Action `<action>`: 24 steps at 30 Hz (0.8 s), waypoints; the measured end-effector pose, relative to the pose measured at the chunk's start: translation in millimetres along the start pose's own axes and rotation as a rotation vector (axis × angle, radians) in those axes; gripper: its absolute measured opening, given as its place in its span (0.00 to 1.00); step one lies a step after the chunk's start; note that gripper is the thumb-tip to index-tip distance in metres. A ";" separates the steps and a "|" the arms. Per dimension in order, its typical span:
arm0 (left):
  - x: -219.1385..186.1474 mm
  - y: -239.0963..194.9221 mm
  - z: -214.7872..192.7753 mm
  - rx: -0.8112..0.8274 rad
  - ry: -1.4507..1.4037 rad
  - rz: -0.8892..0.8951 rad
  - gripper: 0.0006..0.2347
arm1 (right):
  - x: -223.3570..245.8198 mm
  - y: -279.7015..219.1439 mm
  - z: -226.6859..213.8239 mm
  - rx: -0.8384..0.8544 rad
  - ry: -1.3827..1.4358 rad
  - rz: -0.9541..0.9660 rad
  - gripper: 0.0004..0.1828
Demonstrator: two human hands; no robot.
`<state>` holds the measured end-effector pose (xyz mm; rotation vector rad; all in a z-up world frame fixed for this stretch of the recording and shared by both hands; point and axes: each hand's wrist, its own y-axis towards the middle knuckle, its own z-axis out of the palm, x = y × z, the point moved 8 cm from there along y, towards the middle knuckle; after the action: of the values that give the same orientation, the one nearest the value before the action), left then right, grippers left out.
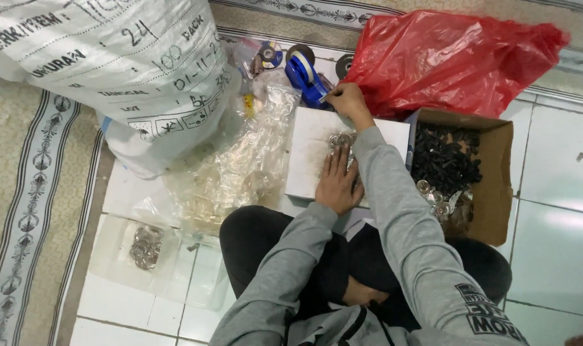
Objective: Assembling metal bearings into fidget spinner frames and packaging them into plastic bags.
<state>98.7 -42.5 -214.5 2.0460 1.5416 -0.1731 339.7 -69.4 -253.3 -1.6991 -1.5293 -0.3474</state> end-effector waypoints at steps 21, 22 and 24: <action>3.4 2.3 10.8 0.223 0.064 -0.028 0.31 | -15.4 -0.4 0.4 -0.120 -0.086 0.089 0.15; 2.1 1.6 10.2 0.220 0.065 -0.024 0.31 | -25.1 4.2 -0.5 -0.124 -0.084 0.087 0.15; -1.0 2.7 -2.4 0.070 -0.030 -0.012 0.26 | -34.6 14.9 -4.0 -0.174 -0.011 -0.024 0.12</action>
<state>100.4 -42.6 -211.1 2.0791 1.5503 -0.2646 346.7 -95.7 -279.6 -1.8204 -1.5667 -0.4968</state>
